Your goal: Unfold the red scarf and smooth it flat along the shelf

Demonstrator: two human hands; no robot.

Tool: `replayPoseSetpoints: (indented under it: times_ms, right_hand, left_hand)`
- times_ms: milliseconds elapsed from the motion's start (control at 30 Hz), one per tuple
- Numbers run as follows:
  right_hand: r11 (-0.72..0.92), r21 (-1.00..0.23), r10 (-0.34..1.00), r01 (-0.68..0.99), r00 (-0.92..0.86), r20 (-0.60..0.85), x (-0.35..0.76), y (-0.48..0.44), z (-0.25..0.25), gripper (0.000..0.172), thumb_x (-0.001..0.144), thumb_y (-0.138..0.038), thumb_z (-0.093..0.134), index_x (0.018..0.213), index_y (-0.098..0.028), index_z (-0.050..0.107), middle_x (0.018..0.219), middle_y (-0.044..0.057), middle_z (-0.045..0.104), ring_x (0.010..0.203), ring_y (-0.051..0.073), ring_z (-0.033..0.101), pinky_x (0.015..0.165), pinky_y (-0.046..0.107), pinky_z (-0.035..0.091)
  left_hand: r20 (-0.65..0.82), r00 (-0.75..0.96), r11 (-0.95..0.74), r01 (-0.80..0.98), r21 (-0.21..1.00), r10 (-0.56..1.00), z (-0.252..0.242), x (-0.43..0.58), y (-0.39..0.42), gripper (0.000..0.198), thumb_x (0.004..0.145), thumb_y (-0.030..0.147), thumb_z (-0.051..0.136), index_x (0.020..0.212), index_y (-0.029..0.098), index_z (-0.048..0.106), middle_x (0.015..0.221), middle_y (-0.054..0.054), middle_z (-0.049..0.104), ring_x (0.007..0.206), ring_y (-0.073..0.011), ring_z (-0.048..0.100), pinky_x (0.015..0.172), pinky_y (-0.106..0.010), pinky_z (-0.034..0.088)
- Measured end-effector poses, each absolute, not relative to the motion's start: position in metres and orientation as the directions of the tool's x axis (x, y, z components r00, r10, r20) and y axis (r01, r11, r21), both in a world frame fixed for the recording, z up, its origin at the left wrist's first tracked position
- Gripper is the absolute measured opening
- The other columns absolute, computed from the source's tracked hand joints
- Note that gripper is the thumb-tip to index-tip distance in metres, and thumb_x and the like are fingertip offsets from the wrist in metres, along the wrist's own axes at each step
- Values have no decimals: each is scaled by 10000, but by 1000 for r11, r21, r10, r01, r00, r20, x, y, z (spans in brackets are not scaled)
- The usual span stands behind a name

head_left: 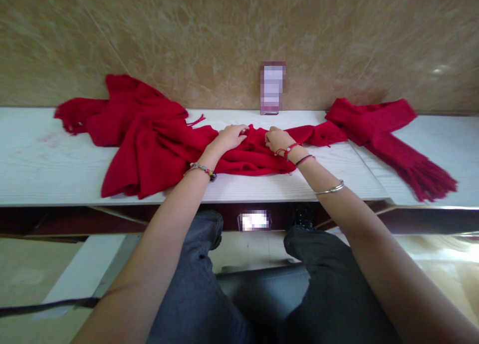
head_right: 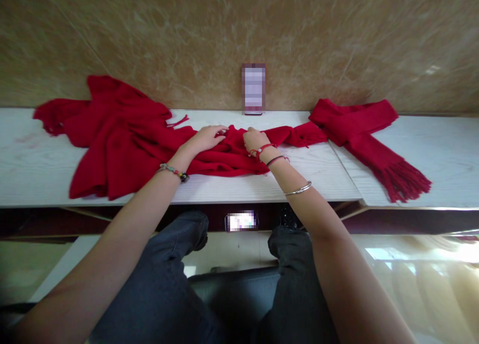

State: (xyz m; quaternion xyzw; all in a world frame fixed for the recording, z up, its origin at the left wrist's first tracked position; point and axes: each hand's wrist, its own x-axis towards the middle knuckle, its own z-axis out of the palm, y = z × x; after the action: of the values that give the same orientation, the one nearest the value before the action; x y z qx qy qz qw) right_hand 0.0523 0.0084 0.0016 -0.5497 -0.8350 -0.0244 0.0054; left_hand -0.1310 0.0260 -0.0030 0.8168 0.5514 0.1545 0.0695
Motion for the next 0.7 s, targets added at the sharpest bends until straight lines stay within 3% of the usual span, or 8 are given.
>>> replayPoseSetpoints:
  times_ms: [133, 333, 500, 700]
  right_hand:
    - [399, 47, 915, 916, -401, 40, 53, 7, 2, 258, 883, -189, 459, 1031, -127, 662, 1122, 165, 594, 966, 247, 604, 767, 317, 452]
    - [406, 38, 904, 913, -407, 132, 66, 5, 16, 313, 863, -140, 412, 1023, -73, 672, 1054, 185, 620, 958, 251, 591, 785, 321, 441]
    - [370, 7, 911, 929, -364, 194, 79, 2, 38, 263, 800, -127, 472, 931, -89, 697, 1002, 155, 654, 921, 229, 596, 772, 294, 435]
    - [355, 18, 926, 935, -354, 129, 102, -11, 62, 198, 783, -146, 548, 862, -80, 718, 873, 134, 699, 799, 183, 613, 701, 270, 419]
  left_hand:
    - [131, 316, -340, 908, 247, 940, -7, -128, 25, 345, 829, 156, 481, 1126, 207, 650, 1093, -65, 685, 1007, -208, 611, 872, -297, 448]
    - [267, 195, -251, 948, 197, 944, 2, -134, 24, 303, 831, 179, 448, 1022, 174, 684, 1076, -113, 664, 1045, -255, 580, 922, -368, 421]
    - [359, -16, -89, 958, 274, 933, 26, -149, 16, 314, 843, 173, 408, 1041, 179, 652, 1118, -118, 617, 1114, -286, 528, 963, -414, 389]
    - [407, -224, 77, 935, 347, 885, 54, -176, 1, 321, 873, 283, 423, 1100, 192, 632, 1199, -113, 584, 1214, -318, 452, 1017, -468, 326]
